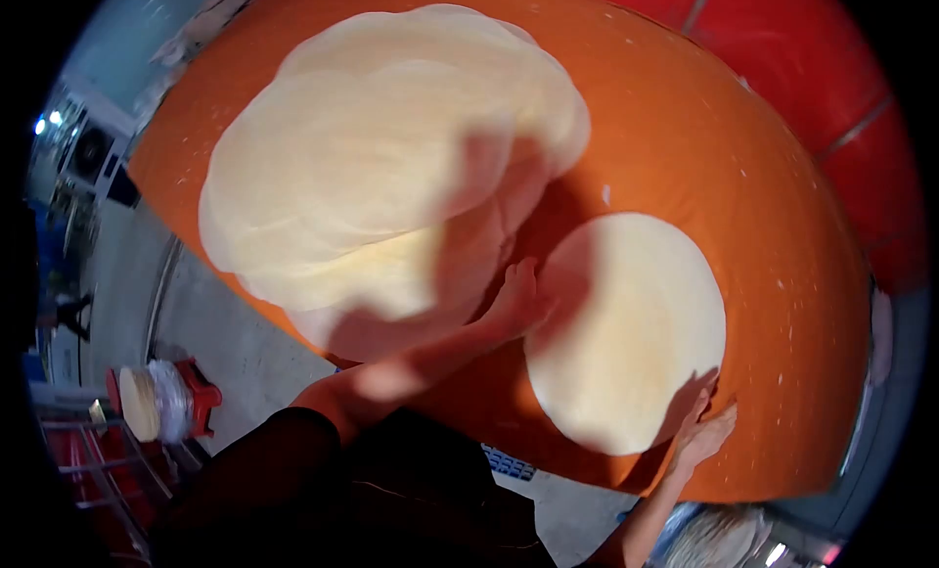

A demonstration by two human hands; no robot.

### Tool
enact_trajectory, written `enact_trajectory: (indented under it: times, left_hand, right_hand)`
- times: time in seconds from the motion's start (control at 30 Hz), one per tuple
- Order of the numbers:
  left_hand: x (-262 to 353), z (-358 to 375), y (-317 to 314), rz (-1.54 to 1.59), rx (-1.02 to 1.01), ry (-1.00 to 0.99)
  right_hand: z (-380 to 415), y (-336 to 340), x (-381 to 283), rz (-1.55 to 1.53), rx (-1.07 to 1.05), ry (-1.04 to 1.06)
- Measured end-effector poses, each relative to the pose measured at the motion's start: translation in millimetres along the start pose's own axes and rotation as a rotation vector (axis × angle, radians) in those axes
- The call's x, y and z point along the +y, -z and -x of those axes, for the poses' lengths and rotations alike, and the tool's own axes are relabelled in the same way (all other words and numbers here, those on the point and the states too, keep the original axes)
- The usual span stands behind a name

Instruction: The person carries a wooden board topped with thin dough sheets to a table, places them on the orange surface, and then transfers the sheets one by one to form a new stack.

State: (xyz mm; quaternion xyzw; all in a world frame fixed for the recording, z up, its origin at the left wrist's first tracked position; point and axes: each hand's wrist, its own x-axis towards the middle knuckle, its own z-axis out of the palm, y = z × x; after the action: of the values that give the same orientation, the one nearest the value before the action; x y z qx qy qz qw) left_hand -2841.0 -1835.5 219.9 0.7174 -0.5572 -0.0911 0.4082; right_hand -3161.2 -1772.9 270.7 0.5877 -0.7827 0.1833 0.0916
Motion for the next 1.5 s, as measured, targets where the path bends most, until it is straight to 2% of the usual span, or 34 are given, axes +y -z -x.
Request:
enact_trajectory:
  times: [0.07,0.1,0.13,0.17,0.2,0.23,0.27,0.3,0.37,0.4,0.43,0.47,0.5,0.53,0.57,0.6,0.67,0.73,0.77,0.83,0.87,0.9,0.97,1.0,1.03,1.1,1.17,1.23,1.27,1.3,1.37,1.43,1.5]
  left_hand:
    - [-10.0,-20.9,45.3,0.155,-0.022,-0.045]
    - [-19.8,-31.0,71.0,0.405,-0.005,0.073]
    - [-29.6,-41.2,96.5,0.658,0.042,0.187]
    - [-61.9,-54.5,121.8,0.858,0.101,0.202]
    - [-94.1,-67.4,147.1,1.058,0.164,0.208]
    - [-138.8,-76.6,168.5,1.02,0.183,-0.029]
    - [-143.1,-83.8,196.2,1.021,0.318,0.291]
    - [-145.8,-91.5,222.7,1.01,0.447,0.608]
    - [-201.5,-100.6,237.8,1.332,0.118,0.891]
    - [-210.8,-104.9,237.4,1.499,0.046,0.905]
    - [-221.4,-104.7,239.8,1.424,-0.043,0.909]
    - [-229.4,-107.7,242.2,1.474,-0.099,0.941]
    - [-237.7,-110.6,244.6,1.522,-0.156,0.977]
    - [-237.7,-115.1,252.6,1.464,-0.252,0.902]
    - [-231.9,-120.4,264.5,1.403,-0.34,0.822]
    - [-230.6,-124.8,273.5,1.339,-0.419,0.741]
    - [-238.8,-130.0,283.7,1.246,-0.446,0.714]
    - [-270.7,-133.3,286.3,1.17,-0.499,0.664]
    - [-288.7,-137.3,294.9,1.069,-0.422,0.602]
    - [-314.2,-144.9,343.4,0.664,-0.084,0.436]
    - [-322.0,-147.9,371.4,0.465,0.048,0.405]
    - [-325.2,-151.0,400.8,0.287,0.131,0.416]
    - [-330.1,-158.1,444.9,0.027,0.167,0.527]
    - [-335.3,-163.7,453.6,-0.041,0.139,0.585]
    - [-342.7,-170.0,458.4,-0.08,0.099,0.636]
    - [-363.1,-175.6,457.3,-0.035,0.0,0.677]
    - [-392.9,-180.9,447.2,0.054,-0.114,0.68]
    - [-432.2,-178.0,423.3,0.305,0.03,0.599]
    - [-443.9,-173.9,417.9,0.431,0.104,0.561]
    - [-440.3,-171.4,420.3,0.68,0.102,0.697]
    - [-419.0,-171.5,429.6,1.185,0.099,0.946]
    - [-409.7,-170.8,439.8,1.173,0.085,0.899]
    - [-409.7,-171.7,438.4,1.081,0.084,0.847]
  right_hand:
    - [14.8,-0.3,-47.7,-0.333,-0.1,0.217]
    - [28.1,-9.8,-62.3,-0.26,-0.286,0.407]
    - [33.8,-14.3,-68.2,-0.02,-0.214,0.487]
    - [40.4,-18.8,-74.5,0.222,-0.133,0.562]
    - [25.2,-48.4,-38.9,-0.501,-0.439,0.121]
    - [5.6,-5.4,-74.1,-0.277,-0.611,0.139]
    - [-14.3,38.1,-110.7,-0.05,-0.782,0.195]
    - [-20.1,37.6,-121.6,0.058,-0.541,0.341]
    - [-17.3,61.9,-202.3,-0.068,-0.182,0.529]
    - [-8.9,57.2,-244.3,-0.292,-0.252,0.429]
    - [1.7,53.2,-292.2,-0.513,-0.319,0.326]
    - [24.3,73.7,-361.5,-0.802,-0.435,0.307]
    - [36.8,56.6,-403.3,-0.637,-0.468,0.551]
    - [49.3,39.6,-445.1,-0.497,-0.465,0.796]
    - [68.9,-5.8,-488.5,-0.649,-0.152,0.953]
    - [88.8,-17.9,-524.8,-0.485,0.021,0.948]
    - [103.5,-42.4,-564.1,-0.234,0.052,0.931]
    - [95.6,-67.2,-576.6,-0.054,-0.218,0.91]
    - [86.2,-68.3,-577.4,0.108,-0.249,0.916]
    - [49.9,-40.0,-583.9,-0.234,-0.291,0.833]
    - [23.1,-9.2,-598.5,-0.27,-0.375,0.74]
    - [-24.6,-38.0,-590.0,-0.338,-0.348,0.703]
    - [-60.2,28.0,-627.6,-0.221,-0.129,0.915]
    - [-55.1,61.2,-652.6,-0.167,-0.082,0.857]
    - [-48.4,79.4,-675.0,-0.073,0.024,0.916]
    - [-25.4,85.0,-713.5,-0.001,0.008,0.977]
    - [7.0,42.6,-738.4,-0.013,0.054,1.113]
    - [61.5,10.9,-756.6,0.169,0.017,1.202]
    - [83.4,-5.7,-762.1,0.179,-0.115,1.266]
    - [104.6,-27.9,-763.3,0.072,-0.126,1.301]
    - [135.9,-34.2,-762.5,0.063,-0.389,1.301]
    - [160.0,-54.6,-755.1,-0.134,-0.225,1.28]
    - [175.9,-53.3,-758.4,-0.164,-0.268,1.223]
